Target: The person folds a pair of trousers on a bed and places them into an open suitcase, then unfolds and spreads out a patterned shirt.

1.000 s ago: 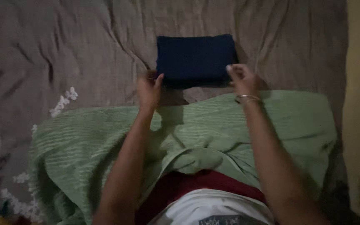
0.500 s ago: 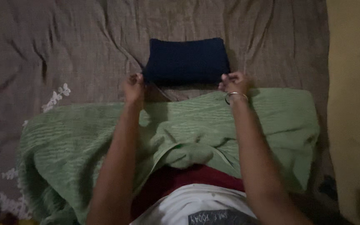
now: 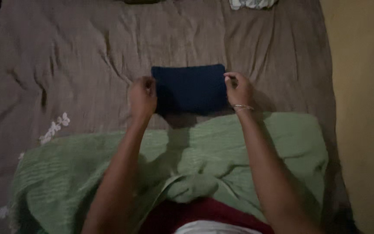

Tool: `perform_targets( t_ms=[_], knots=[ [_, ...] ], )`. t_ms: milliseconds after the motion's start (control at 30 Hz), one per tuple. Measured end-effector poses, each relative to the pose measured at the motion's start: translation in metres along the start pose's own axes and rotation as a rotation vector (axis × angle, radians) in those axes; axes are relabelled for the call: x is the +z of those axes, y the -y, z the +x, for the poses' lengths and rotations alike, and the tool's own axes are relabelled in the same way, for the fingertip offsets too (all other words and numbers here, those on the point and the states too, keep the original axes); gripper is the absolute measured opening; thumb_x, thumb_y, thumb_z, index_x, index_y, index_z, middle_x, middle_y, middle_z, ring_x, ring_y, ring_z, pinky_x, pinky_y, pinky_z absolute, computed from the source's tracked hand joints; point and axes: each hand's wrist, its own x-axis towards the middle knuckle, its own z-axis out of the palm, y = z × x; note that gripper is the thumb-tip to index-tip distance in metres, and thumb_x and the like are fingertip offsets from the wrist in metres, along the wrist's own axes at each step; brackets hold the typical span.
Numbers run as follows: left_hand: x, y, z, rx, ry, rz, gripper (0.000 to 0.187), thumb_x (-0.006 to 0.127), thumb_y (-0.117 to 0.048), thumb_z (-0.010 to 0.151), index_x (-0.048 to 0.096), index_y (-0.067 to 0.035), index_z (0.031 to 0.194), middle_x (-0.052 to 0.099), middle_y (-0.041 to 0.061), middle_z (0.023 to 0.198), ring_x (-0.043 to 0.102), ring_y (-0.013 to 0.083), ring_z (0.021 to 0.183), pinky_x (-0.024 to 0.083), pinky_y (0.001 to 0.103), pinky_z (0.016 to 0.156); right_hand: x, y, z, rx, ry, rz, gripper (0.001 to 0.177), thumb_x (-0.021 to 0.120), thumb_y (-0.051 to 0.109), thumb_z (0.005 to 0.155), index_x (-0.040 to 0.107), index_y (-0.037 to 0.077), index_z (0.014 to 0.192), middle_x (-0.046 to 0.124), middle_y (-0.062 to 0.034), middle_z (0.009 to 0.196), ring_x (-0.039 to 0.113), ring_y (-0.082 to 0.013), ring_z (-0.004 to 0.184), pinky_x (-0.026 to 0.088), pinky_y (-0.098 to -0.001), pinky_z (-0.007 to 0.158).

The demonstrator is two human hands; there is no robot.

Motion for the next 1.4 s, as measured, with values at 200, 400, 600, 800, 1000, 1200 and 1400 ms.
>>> perform_targets(
  t_ms=[200,400,600,800,1000,1200,1400],
  knots=[
    [0.033,-0.008,0.06,-0.303,0.154,0.049,0.014,0.064,-0.001,0.093,0.075,0.003,0.1,0.073,0.025,0.095,0.07,0.039,0.085,0.056,0.047,0.078,0.014,-0.004,0.059,-0.14,0.058,-0.187,0.023,0.068,0.027,0.1,0.078,0.008,0.107,0.077,-0.0117,0.097,0.072,-0.0247,0.087,0.056,-0.0394,0.079],
    [0.057,0.031,0.064,-0.61,0.135,0.057,0.015,0.065,-0.003,0.093,0.072,0.01,0.092,0.072,0.029,0.091,0.074,0.0359,0.08,0.058,0.046,0.075,0.029,-0.025,0.077,0.065,0.149,-0.064,0.034,0.071,0.036,0.096,0.077,0.003,0.098,0.076,-0.0114,0.086,0.07,-0.0214,0.075,0.054,-0.0365,0.071],
    [0.05,0.048,0.056,-0.462,0.124,0.024,0.019,0.068,-0.006,0.087,0.076,0.005,0.1,0.074,0.025,0.092,0.074,0.0366,0.083,0.058,0.044,0.075,0.03,-0.021,0.088,0.293,0.31,-0.065,0.052,0.076,0.047,0.096,0.077,-0.004,0.086,0.069,-0.014,0.077,0.058,-0.0189,0.066,0.048,-0.035,0.063],
    [0.034,0.008,0.077,-0.698,0.149,0.102,0.039,0.077,-0.033,0.092,0.073,0.005,0.099,0.073,0.024,0.09,0.073,0.0352,0.082,0.057,0.044,0.075,0.02,0.001,0.086,0.315,0.332,0.029,0.039,0.075,0.044,0.09,0.077,0.006,0.086,0.067,-0.0041,0.069,0.059,-0.0132,0.061,0.047,-0.0312,0.06],
    [0.049,0.023,0.08,-0.497,0.252,0.21,0.028,0.072,-0.024,0.098,0.067,0.005,0.097,0.069,0.024,0.083,0.068,0.0384,0.075,0.053,0.05,0.068,0.039,-0.029,0.092,0.186,0.184,0.111,0.028,0.074,0.035,0.094,0.076,0.007,0.087,0.069,0.0,0.077,0.061,-0.0108,0.07,0.049,-0.0306,0.065],
    [0.073,0.078,0.06,-0.741,-0.054,-0.111,0.026,0.07,-0.024,0.095,0.065,0.0,0.103,0.071,0.016,0.091,0.067,0.0285,0.084,0.054,0.043,0.077,0.036,-0.059,0.097,0.212,0.099,0.074,0.028,0.074,0.03,0.098,0.074,0.004,0.088,0.071,-0.0079,0.081,0.062,-0.0177,0.072,0.05,-0.034,0.069],
    [0.057,0.07,0.064,-0.915,0.114,-0.478,0.041,0.066,-0.04,0.098,0.069,0.001,0.1,0.072,0.011,0.093,0.068,0.0216,0.087,0.055,0.04,0.078,0.023,-0.016,0.091,0.316,0.225,0.148,0.038,0.074,0.046,0.093,0.077,0.008,0.093,0.074,-0.0052,0.083,0.066,-0.0148,0.075,0.053,-0.0322,0.072]
  ],
)
